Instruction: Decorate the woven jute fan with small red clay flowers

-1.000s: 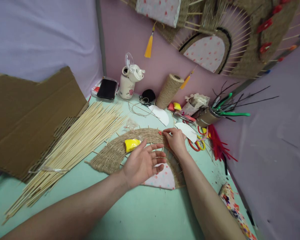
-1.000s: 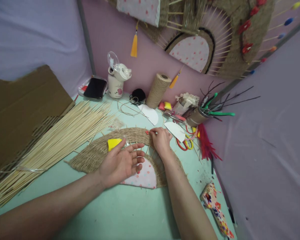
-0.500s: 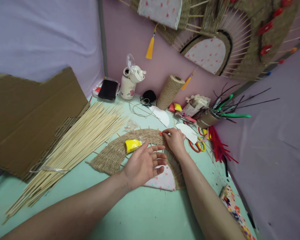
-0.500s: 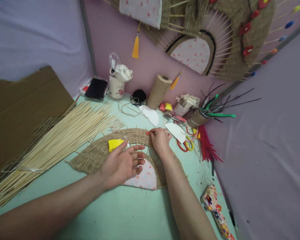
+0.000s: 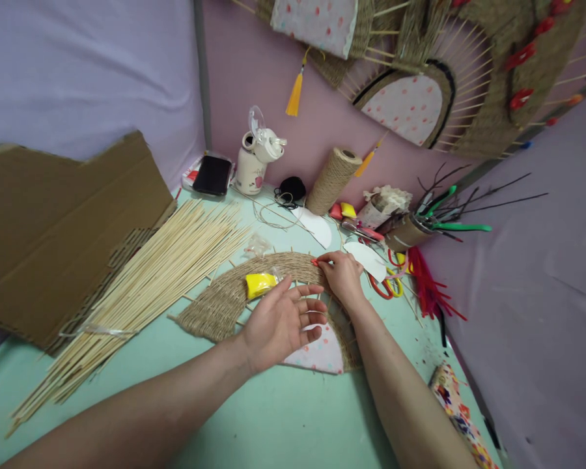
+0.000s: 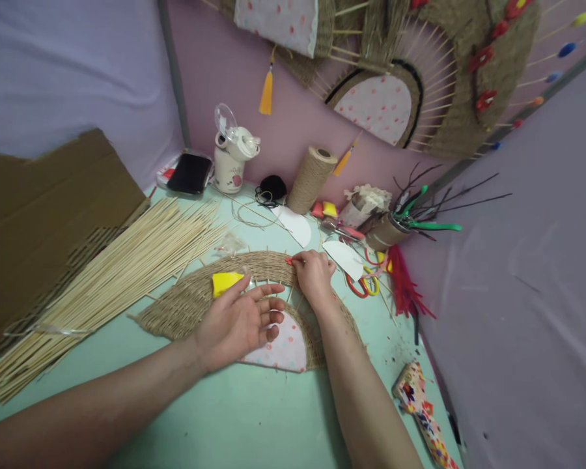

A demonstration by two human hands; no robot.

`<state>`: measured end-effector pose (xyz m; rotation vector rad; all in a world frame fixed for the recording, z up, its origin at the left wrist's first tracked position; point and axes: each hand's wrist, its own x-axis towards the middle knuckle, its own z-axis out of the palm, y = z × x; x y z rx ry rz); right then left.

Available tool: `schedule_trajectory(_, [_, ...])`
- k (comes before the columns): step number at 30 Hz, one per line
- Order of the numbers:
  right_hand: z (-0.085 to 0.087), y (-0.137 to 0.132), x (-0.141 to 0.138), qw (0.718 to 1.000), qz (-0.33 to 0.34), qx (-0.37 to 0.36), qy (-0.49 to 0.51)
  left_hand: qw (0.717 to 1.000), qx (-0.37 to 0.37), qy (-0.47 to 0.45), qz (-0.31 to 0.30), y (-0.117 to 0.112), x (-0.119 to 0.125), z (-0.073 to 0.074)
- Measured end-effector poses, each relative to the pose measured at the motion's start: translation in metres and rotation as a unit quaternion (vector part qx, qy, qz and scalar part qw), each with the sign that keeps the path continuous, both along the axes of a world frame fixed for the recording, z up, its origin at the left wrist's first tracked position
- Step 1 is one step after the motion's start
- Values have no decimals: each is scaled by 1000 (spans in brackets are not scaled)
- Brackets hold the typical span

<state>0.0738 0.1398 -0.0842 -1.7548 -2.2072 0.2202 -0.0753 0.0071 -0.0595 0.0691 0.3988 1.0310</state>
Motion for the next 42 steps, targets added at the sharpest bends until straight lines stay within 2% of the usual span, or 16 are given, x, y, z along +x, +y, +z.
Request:
schedule_trajectory(12, [5,-12,2,999,19,33,-34,1000,-7,10,-4,-1,1,3])
schedule_trajectory(18, [2,-15,0,997,29,52,-58,1000,-7,12,-3,-1,1,2])
schedule_trajectory(27, [8,-18,2,996,27,57,-61,1000,-3,8,-3,0,1,1])
schedule_trajectory(34, [3,-19,2,997,29,50,-55,1000,-5,9,-1,0,2,0])
schedule_trajectory(42, [21,-31,5,998,-1,58,-35,1000,3,13,-4,0,2,-1])
